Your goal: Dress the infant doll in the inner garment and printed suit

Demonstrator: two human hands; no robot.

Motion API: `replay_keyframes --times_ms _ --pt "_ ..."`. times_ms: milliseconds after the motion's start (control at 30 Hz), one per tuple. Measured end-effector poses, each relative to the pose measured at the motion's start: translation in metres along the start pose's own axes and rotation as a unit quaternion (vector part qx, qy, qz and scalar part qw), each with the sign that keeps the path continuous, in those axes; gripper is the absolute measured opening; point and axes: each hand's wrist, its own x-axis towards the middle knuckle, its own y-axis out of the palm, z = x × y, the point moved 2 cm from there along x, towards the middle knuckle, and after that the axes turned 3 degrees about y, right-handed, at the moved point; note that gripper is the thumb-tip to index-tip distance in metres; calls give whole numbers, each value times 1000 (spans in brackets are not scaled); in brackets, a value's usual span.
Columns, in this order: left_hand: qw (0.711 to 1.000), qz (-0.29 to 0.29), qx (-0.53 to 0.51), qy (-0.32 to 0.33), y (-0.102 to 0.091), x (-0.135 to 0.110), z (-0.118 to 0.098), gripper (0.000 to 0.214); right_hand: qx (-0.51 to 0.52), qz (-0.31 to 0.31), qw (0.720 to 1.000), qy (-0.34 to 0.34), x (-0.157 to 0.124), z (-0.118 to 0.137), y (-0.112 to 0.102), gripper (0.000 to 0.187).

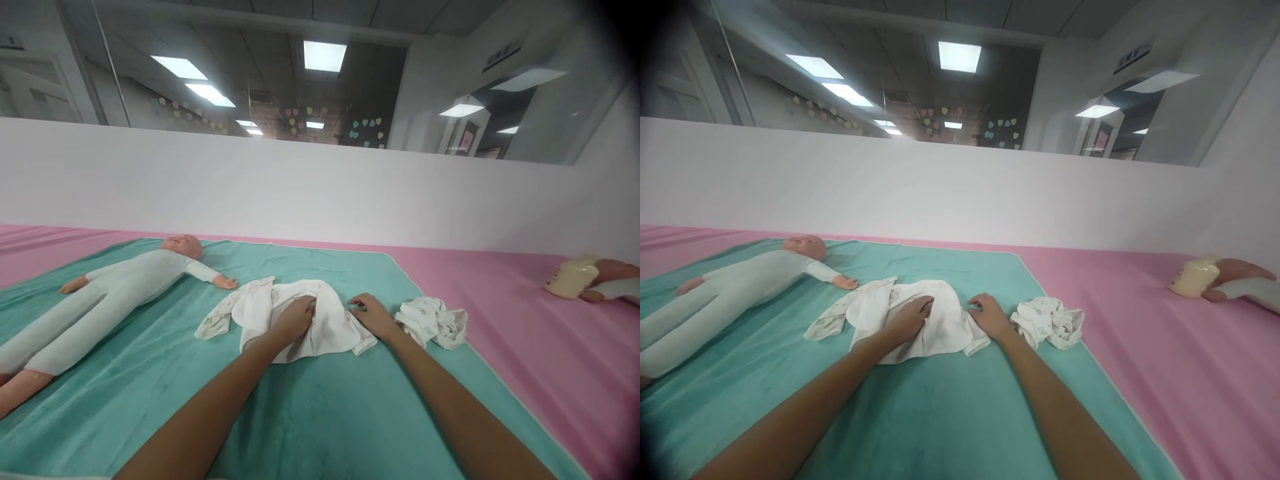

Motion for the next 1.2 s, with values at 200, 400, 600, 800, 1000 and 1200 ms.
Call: replay_keyframes --times_ms 200,400,600,800,1000,1200 --pt "997 14 70 -2 7 16 12 43 56 121 991 21 -5 29 6 31" --pt "997 -2 72 3 10 20 13 41 111 202 972 44 -11 20 -12 32" --pt "997 -57 -13 -48 3 19 17 48 -5 268 962 50 -16 18 -22 41" --pt "994 -90 -26 -52 0 16 15 39 60 260 963 24 -18 25 -31 33" --pt "999 -37 2 -38 0 14 10 35 -127 -143 973 126 -10 5 -56 24" --pt "991 29 96 85 7 13 4 35 -167 -145 974 47 -14 30 -35 25"
